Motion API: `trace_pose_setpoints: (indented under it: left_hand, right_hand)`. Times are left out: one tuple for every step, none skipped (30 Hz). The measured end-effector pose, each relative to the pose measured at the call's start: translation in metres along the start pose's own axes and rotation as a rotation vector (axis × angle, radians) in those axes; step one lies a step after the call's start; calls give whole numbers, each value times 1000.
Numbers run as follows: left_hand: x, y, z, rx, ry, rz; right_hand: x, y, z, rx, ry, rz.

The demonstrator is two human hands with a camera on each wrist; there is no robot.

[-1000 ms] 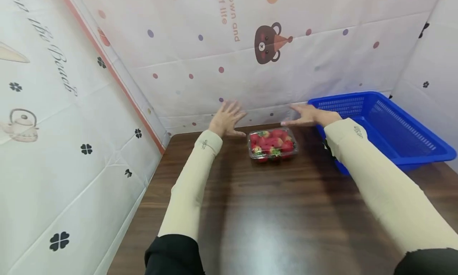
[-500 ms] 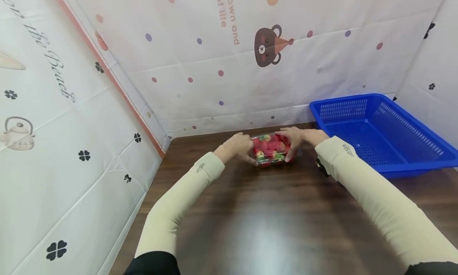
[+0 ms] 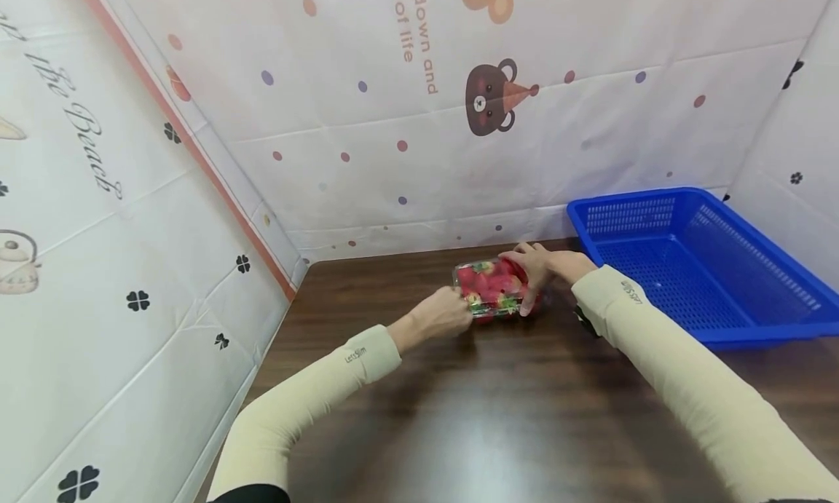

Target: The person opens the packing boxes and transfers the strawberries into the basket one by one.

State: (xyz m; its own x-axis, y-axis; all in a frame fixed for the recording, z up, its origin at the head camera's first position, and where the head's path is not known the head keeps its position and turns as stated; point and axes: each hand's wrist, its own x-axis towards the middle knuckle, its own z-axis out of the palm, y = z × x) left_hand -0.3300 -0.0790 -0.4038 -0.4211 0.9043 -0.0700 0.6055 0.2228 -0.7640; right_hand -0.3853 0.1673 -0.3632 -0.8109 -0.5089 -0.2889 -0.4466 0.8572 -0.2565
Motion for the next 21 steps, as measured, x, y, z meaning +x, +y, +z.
trace_pose_setpoints:
  left_hand:
    - [2, 4, -1, 3, 4, -22]
    - [3, 7, -2, -6, 6, -39]
    - [5, 10, -3, -7, 16, -47]
    - [6, 12, -4, 0, 27, -47]
    - [7, 14, -5, 5, 34, -43]
    - [7, 16, -6, 14, 38, -38]
    - [8, 17, -6, 24, 43, -34]
    - [7, 18, -6, 32, 43, -26]
    - [7, 18, -6, 44, 42, -19]
    - [5, 19, -5, 46, 39, -19]
    - [4, 19, -5, 44, 35, -24]
    - [2, 19, -5, 45, 34, -28]
    - [0, 20, -4, 36, 35, -35]
    - [-2, 20, -4, 29, 40, -39]
    - [-4, 21, -4, 24, 48, -46]
    - [-5, 21, -3, 20, 59, -55]
    - [-7, 21, -2, 17, 71, -66]
    - [-8, 21, -2, 21, 84, -76]
    - [-9, 21, -1, 22, 98, -87]
    - [-10, 21, 0, 27, 111, -96]
    - [-10, 20, 1, 24, 120, -102]
  right_hand:
    - [0, 1, 0, -7, -1, -5]
    - [-1, 1, 0, -9, -6, -5]
    - [-2, 1, 0, -19, -11, -5]
    - [-2, 0, 0, -24, -17, 0]
    - [-3, -1, -1, -19, -24, 6]
    - [-3, -1, -1, -22, -28, 12]
    - [-4, -2, -1, -27, -37, 27]
    - [-4, -3, -1, -22, -39, 42]
    - [-4, -4, -1, -20, -40, 59]
    - [-5, -5, 0, -20, -42, 75]
    - [-5, -6, 1, -12, -43, 87]
    - [-5, -7, 2, -10, -45, 101]
    - [-5, -9, 3, -5, -49, 112]
    - [-6, -10, 5, 7, -49, 118]
    - [-6, -10, 6, 7, -54, 127]
    - [-6, -11, 7, 9, -58, 135]
    - [-6, -12, 9, 12, -58, 139]
    - [-6, -12, 9, 6, -57, 141]
    - [-6, -11, 10, -1, -54, 139]
    - [-6, -11, 11, -5, -51, 137]
    - [-6, -10, 11, -14, -47, 125]
